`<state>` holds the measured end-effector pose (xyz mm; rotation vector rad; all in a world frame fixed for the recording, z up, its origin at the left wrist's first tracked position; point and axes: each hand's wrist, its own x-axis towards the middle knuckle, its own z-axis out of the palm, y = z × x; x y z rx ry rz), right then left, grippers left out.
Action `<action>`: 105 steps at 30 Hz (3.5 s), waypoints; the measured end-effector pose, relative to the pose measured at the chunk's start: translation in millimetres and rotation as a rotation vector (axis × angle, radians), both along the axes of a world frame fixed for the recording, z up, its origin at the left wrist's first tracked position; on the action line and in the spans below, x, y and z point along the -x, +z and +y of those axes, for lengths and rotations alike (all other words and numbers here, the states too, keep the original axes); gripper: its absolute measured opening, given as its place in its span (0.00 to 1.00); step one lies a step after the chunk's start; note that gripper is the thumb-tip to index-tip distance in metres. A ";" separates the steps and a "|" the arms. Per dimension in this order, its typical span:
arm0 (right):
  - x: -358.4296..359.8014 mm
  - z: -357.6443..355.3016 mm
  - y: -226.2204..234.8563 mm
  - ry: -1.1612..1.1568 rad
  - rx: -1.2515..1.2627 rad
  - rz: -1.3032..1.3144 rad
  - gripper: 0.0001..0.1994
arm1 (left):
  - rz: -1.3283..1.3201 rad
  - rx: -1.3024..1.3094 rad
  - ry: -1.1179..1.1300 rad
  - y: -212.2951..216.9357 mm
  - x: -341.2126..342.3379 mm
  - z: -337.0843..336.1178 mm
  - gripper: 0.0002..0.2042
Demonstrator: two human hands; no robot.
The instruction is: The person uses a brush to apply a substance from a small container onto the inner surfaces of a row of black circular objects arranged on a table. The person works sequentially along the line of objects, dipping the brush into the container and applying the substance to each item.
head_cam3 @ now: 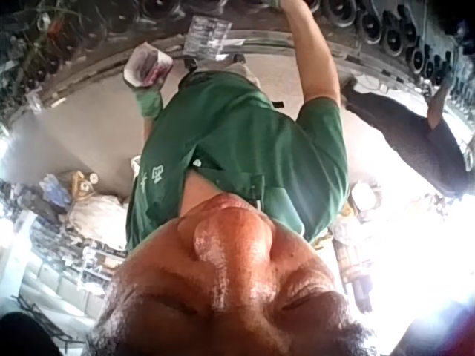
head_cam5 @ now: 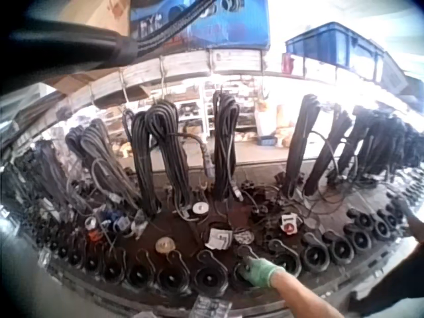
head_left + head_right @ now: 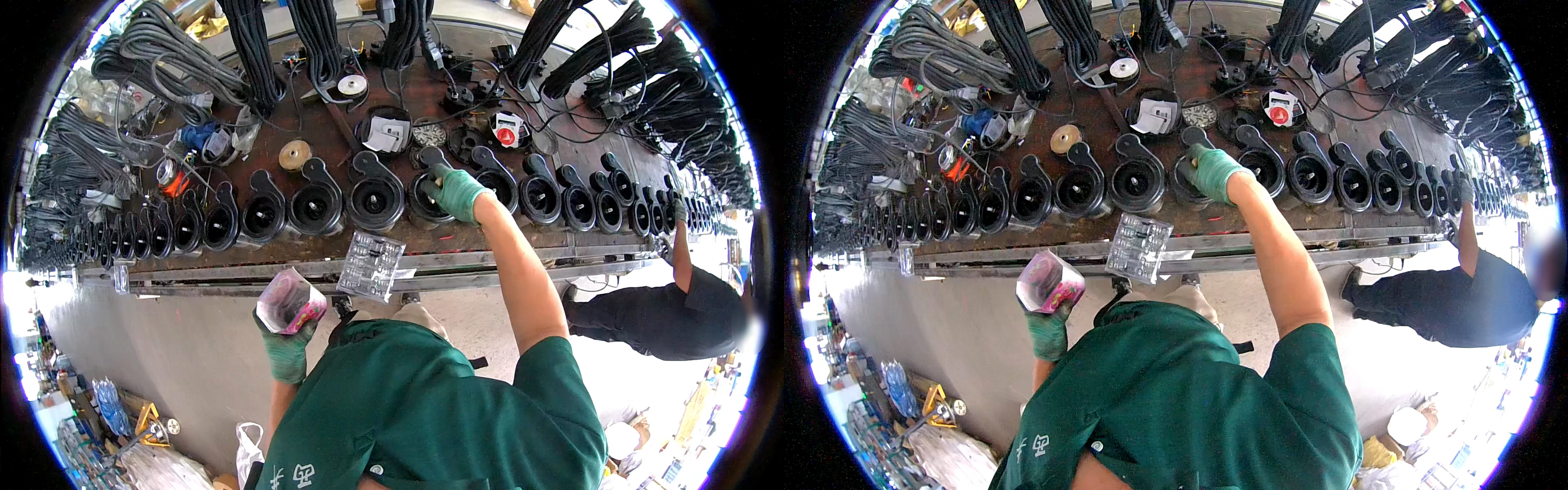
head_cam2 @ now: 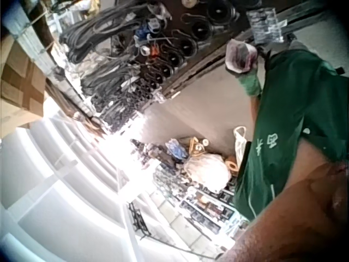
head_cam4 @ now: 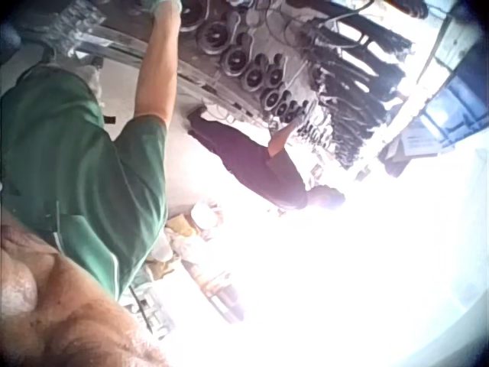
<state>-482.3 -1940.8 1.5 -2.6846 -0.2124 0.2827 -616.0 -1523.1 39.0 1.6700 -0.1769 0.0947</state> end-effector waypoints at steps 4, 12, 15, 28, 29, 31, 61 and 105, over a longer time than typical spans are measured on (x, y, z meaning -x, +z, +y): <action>7.3 2.5 57.9 -0.060 -0.063 0.277 0.14 | -0.028 -0.033 0.016 -5.2 11.2 -4.7 0.37; 2.8 -18.7 25.0 0.061 -0.240 0.123 0.12 | 0.043 0.021 -0.059 3.5 7.9 -15.2 0.38; 9.8 -22.8 32.7 0.063 -0.302 0.096 0.13 | 0.073 0.054 -0.107 -3.6 -8.5 -22.8 0.40; 158.7 99.9 196.9 -0.495 -0.929 -0.123 0.12 | -0.114 0.114 -0.418 -30.9 -67.2 -75.9 0.41; 159.9 111.8 196.5 -0.532 -0.854 -0.062 0.11 | -0.206 -0.105 -0.525 -27.7 -77.1 -73.0 0.44; 156.3 126.5 188.8 -0.517 -0.635 -0.074 0.11 | -0.220 -0.032 -0.509 -32.2 -79.5 -81.1 0.44; 142.7 -87.2 97.9 -0.665 -1.549 0.113 0.10 | -0.015 -0.109 -0.120 -22.5 -39.0 -224.6 0.44; 105.7 -180.5 84.0 -0.429 -0.690 -0.119 0.10 | 0.113 0.096 -0.049 -19.7 12.8 -179.5 0.41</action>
